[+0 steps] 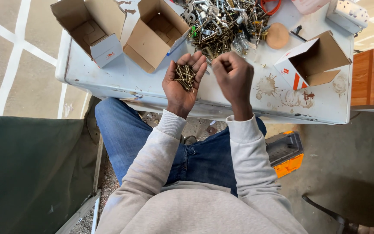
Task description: Sorting small screws and hardware from a pile into cardboard boxes
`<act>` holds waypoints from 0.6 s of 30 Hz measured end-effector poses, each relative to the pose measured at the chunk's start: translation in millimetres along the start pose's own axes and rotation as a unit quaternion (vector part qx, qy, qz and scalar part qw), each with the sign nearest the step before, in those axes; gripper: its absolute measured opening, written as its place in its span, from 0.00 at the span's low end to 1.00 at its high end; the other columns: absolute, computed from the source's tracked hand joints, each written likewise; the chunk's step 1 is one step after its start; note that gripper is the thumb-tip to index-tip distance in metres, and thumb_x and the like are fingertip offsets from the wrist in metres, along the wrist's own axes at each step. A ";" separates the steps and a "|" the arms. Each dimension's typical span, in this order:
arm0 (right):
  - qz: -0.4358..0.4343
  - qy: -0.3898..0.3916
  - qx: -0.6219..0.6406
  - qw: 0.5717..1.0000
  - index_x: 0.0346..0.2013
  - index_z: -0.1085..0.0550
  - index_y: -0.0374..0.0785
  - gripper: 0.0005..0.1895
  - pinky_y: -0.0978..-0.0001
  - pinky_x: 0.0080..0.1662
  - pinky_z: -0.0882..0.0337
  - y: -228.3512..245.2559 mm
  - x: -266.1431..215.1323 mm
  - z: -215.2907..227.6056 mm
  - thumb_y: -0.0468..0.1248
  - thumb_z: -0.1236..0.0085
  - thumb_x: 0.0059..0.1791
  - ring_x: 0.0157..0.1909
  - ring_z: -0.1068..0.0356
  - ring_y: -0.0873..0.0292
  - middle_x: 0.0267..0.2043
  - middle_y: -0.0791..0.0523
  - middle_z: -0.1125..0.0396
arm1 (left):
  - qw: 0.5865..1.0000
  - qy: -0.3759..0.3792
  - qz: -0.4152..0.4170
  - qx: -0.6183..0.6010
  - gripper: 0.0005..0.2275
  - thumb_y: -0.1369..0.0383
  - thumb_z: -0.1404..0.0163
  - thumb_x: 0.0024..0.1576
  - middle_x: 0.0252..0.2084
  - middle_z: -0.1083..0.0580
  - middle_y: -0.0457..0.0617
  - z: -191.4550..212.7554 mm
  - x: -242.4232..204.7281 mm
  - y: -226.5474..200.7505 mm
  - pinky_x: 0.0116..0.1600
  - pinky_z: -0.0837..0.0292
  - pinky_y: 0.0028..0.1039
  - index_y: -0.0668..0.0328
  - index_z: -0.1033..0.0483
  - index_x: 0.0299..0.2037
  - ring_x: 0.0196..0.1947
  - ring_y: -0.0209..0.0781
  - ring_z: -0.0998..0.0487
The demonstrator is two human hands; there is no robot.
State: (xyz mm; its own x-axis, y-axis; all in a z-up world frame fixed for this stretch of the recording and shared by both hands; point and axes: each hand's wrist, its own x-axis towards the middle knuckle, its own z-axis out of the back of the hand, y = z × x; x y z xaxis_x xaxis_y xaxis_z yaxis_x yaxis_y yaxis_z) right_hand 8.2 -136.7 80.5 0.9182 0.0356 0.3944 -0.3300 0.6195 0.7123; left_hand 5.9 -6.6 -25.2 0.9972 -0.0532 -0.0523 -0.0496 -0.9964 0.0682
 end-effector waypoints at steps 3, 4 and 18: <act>0.064 0.022 0.030 0.997 0.32 0.21 0.37 0.04 0.63 0.29 0.30 30.6 -7.8 -3.5 0.33 0.39 0.51 0.25 0.29 0.50 0.22 0.49 0.31 | 1.000 -0.026 -0.002 0.014 0.20 0.56 0.60 0.68 0.57 0.25 0.69 -4.0 -1.2 1.1 0.59 0.18 0.45 0.69 0.24 0.50 0.58 0.63 0.22; 0.062 0.014 0.027 0.998 0.32 0.21 0.37 0.04 0.63 0.29 0.30 34.3 -11.6 -3.9 0.33 0.39 0.51 0.25 0.29 0.50 0.22 0.49 0.31 | 1.000 -0.023 0.007 0.016 0.20 0.56 0.60 0.68 0.57 0.25 0.69 1.7 -0.9 -3.0 0.59 0.18 0.45 0.69 0.24 0.50 0.58 0.63 0.22; -0.168 -0.470 -0.053 0.865 0.39 0.25 0.45 0.14 0.65 0.41 0.31 -170.9 -75.9 117.2 0.51 0.38 0.53 0.33 0.31 0.59 0.31 0.56 0.30 | 0.915 -0.210 0.153 0.309 0.20 0.50 0.48 0.59 0.17 0.41 0.38 -64.2 1.1 87.0 0.19 0.47 0.11 0.45 0.39 0.19 0.13 0.27 0.40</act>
State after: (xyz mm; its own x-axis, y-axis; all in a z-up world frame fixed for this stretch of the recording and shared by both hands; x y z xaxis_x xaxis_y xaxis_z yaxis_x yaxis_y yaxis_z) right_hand -30.8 -337.2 -3.2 0.3583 -0.7833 0.5079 -0.0108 0.5405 0.8413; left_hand 6.2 -89.2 44.6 0.8283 -0.2263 -0.5125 -0.4742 -0.7703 -0.4263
